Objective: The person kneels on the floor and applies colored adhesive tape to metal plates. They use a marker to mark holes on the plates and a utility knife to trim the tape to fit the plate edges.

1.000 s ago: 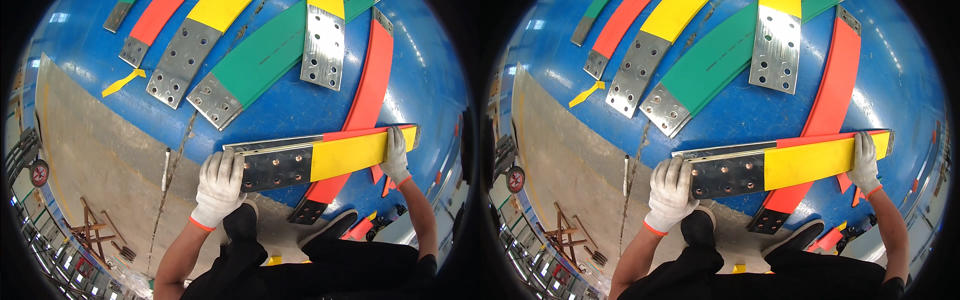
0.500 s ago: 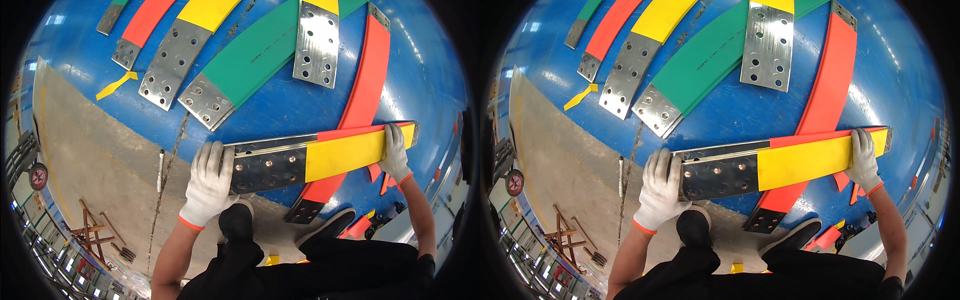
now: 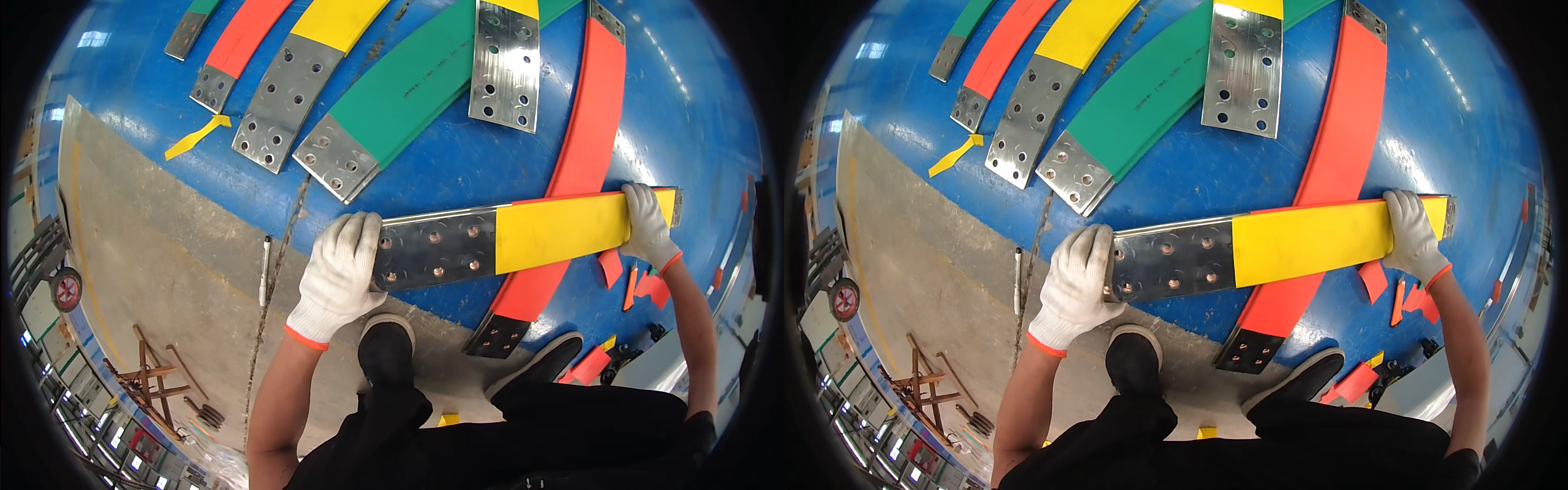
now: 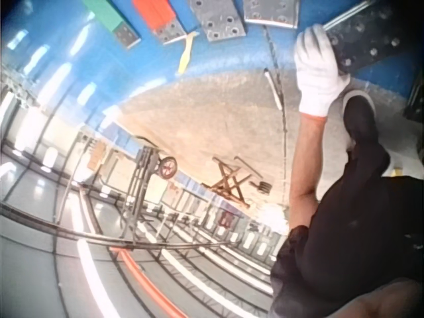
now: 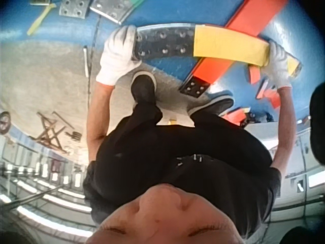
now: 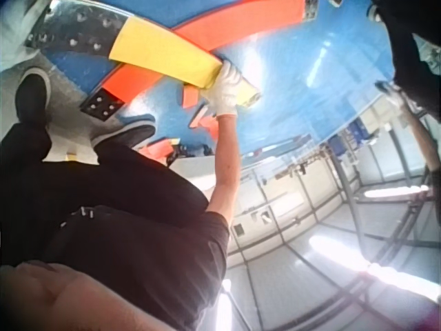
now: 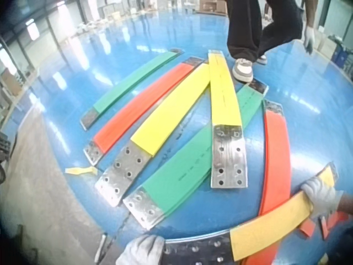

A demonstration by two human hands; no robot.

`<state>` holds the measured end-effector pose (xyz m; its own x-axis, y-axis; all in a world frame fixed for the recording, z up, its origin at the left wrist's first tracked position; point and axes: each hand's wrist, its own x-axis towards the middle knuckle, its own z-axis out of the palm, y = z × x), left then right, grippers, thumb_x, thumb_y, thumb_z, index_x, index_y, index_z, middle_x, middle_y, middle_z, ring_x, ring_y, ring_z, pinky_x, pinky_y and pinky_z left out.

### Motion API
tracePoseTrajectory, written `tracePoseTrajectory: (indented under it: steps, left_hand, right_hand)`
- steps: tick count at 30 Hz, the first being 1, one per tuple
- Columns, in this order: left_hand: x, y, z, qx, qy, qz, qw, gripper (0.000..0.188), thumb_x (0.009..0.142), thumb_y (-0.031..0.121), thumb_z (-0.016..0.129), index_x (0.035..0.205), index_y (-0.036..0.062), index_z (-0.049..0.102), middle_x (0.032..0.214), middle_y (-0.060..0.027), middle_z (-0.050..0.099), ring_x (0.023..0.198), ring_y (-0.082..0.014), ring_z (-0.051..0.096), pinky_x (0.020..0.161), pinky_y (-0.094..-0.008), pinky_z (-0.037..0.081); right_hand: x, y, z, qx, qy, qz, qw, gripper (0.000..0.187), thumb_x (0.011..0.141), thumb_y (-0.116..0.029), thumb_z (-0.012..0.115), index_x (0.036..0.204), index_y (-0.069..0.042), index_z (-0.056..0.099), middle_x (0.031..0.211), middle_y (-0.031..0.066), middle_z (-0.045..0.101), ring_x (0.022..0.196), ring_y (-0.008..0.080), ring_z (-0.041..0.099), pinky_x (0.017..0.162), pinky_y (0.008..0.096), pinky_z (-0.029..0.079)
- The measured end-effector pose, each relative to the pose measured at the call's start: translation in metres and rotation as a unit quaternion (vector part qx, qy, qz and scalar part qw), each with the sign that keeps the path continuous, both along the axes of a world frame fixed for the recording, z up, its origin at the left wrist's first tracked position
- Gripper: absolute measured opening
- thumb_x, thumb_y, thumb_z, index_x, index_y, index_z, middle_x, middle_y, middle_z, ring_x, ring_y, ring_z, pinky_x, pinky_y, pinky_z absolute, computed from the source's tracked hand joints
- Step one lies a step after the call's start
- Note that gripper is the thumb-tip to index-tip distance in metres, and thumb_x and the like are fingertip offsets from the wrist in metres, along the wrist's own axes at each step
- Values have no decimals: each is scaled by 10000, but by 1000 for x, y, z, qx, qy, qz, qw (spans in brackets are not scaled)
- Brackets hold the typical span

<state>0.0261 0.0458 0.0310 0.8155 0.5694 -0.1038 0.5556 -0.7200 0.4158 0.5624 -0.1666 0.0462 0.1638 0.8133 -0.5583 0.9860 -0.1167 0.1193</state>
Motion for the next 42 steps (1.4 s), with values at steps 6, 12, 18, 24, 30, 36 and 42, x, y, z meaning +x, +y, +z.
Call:
tracePoseTrajectory:
  steps: [6,12,18,24,30,36,42]
  left_hand:
    - [-5,4,-12,0,-28,-5,1000,1125,615,258,968,1557,12,406,1442,-207,514,1353,-416,527,1126,-498,467]
    - [-10,-19,-1,-49,-43,124,990,1306,591,259,1017,1623,13,256,1508,-302,451,1362,-496,516,1117,-528,495]
    - [-40,-64,-30,-44,6,230,972,1096,681,417,986,1552,54,429,1221,-233,645,952,-425,720,792,-499,618]
    - [-38,-57,-38,-62,0,189,980,733,764,402,922,1333,79,592,959,-115,708,770,-365,717,674,-492,585]
    - [-33,-63,-15,-66,1,241,968,613,830,353,881,1305,78,609,1005,-97,723,932,-358,710,762,-502,577]
    - [-32,-87,-38,-57,-17,280,958,671,792,295,894,1318,-1,600,989,-167,698,866,-388,697,750,-503,565]
    - [-23,-77,-4,-96,32,271,957,749,850,387,869,1418,2,568,1173,-258,696,1046,-470,689,901,-539,558]
  right_hand:
    - [-8,9,7,-30,-4,-13,999,1102,540,-211,901,1492,-9,385,1443,198,491,1392,409,451,1249,457,379]
    - [-2,-2,4,-2,-7,-2,1000,1127,550,-231,911,1511,0,368,1456,208,482,1416,417,435,1247,466,378]
    - [-7,-1,4,8,2,6,1000,1168,540,-275,937,1516,18,365,1478,233,471,1437,450,417,1264,494,344]
    - [-9,0,8,21,-1,43,999,1132,537,-322,937,1454,61,398,1412,256,507,1375,443,466,1246,495,344]
    - [-20,27,34,96,25,67,993,651,546,-177,890,1106,-2,608,1070,229,657,1073,434,653,999,482,531]
    - [-17,6,14,65,16,72,995,784,611,-235,924,1268,-26,551,1208,187,633,1191,384,635,1145,536,435]
    - [-21,1,37,58,-3,54,997,848,595,-253,944,1311,-33,546,1230,186,632,1224,380,627,1159,519,429]
